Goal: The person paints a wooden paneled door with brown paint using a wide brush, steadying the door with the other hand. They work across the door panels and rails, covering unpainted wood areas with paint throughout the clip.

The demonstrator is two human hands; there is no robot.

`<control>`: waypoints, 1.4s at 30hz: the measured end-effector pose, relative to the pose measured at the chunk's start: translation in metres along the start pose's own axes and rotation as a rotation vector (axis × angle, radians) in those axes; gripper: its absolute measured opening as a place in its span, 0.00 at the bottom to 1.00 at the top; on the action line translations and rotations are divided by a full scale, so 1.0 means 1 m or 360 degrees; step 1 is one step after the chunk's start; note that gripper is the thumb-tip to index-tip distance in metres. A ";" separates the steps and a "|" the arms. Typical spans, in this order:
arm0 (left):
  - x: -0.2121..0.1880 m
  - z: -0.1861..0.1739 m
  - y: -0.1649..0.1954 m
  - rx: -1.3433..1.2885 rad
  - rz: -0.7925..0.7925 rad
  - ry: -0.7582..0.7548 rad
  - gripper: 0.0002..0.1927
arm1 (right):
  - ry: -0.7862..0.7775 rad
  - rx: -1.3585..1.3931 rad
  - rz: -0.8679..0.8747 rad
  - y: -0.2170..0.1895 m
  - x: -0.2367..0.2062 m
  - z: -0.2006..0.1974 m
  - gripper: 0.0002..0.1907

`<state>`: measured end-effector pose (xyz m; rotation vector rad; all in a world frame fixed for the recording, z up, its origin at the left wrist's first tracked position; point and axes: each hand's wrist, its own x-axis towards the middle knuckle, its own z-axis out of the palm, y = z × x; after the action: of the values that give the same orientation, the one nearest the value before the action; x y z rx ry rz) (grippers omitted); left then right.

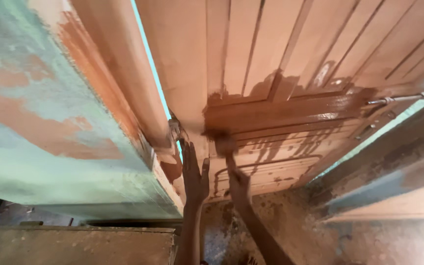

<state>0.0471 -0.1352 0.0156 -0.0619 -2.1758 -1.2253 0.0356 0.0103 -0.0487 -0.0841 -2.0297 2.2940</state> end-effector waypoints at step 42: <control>-0.011 0.092 0.070 0.0080 -0.0015 0.0196 0.36 | -0.0304 -0.0144 -0.0096 -0.033 0.027 -0.113 0.19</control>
<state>0.0329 -0.0202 0.0288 0.0436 -2.1008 -1.1485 0.0203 0.1283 -0.0291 0.1961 -2.1918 2.2512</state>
